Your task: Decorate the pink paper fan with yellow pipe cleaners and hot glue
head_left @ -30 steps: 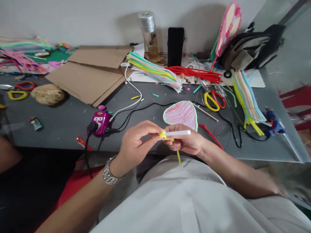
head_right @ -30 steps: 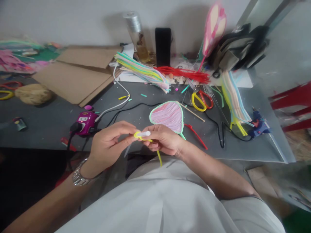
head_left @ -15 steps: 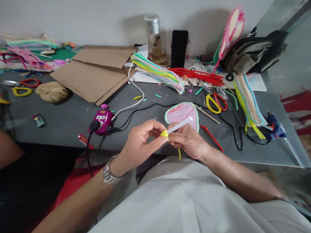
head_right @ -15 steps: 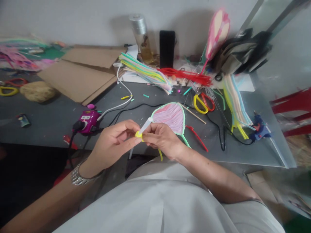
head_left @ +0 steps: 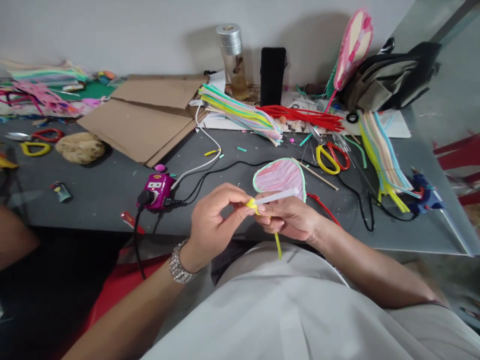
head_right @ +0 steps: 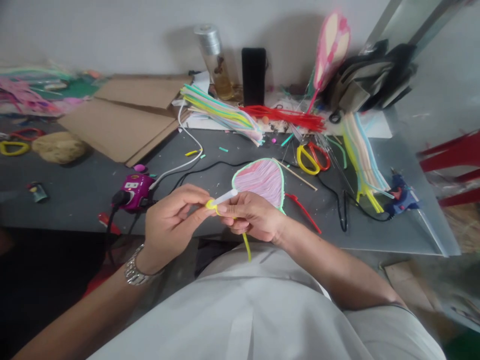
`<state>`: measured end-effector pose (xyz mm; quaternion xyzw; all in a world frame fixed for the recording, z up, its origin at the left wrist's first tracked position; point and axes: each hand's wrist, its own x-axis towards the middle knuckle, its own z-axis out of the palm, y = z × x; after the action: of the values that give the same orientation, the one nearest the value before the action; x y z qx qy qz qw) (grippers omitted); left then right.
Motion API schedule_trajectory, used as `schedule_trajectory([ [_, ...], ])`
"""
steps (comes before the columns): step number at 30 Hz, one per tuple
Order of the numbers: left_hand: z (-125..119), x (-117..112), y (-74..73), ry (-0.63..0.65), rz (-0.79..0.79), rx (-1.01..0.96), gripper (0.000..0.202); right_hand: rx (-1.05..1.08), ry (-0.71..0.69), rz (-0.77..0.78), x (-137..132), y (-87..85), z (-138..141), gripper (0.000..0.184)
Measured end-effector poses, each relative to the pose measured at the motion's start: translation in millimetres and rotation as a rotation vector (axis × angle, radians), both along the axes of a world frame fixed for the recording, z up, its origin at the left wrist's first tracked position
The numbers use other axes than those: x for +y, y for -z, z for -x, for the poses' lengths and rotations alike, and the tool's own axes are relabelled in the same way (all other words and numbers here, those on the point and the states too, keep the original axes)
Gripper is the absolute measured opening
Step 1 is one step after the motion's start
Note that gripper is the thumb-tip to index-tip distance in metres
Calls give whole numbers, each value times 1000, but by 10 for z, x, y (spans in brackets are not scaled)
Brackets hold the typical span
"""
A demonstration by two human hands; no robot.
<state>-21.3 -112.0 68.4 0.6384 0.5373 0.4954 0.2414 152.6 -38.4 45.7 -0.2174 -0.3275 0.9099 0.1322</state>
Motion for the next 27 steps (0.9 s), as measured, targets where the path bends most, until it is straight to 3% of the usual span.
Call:
schedule_trajectory([
  [6, -18, 25, -19, 45, 156, -250, 10, -99, 211, -157, -20, -44, 38, 41],
  [13, -35, 15, -38, 20, 286, -267, 8, -93, 317, -245, -53, -32, 65, 38],
  [19, -25, 27, -50, 5, 286, -208, 7, -104, 342, -359, -45, 27, 38, 33],
  [23, -11, 21, -82, -2, 283, -151, 5, -82, 322, -346, -17, 21, 31, 32],
  [27, -5, 23, -91, 19, 318, -247, 8, -96, 297, -393, 8, -43, 44, 31],
])
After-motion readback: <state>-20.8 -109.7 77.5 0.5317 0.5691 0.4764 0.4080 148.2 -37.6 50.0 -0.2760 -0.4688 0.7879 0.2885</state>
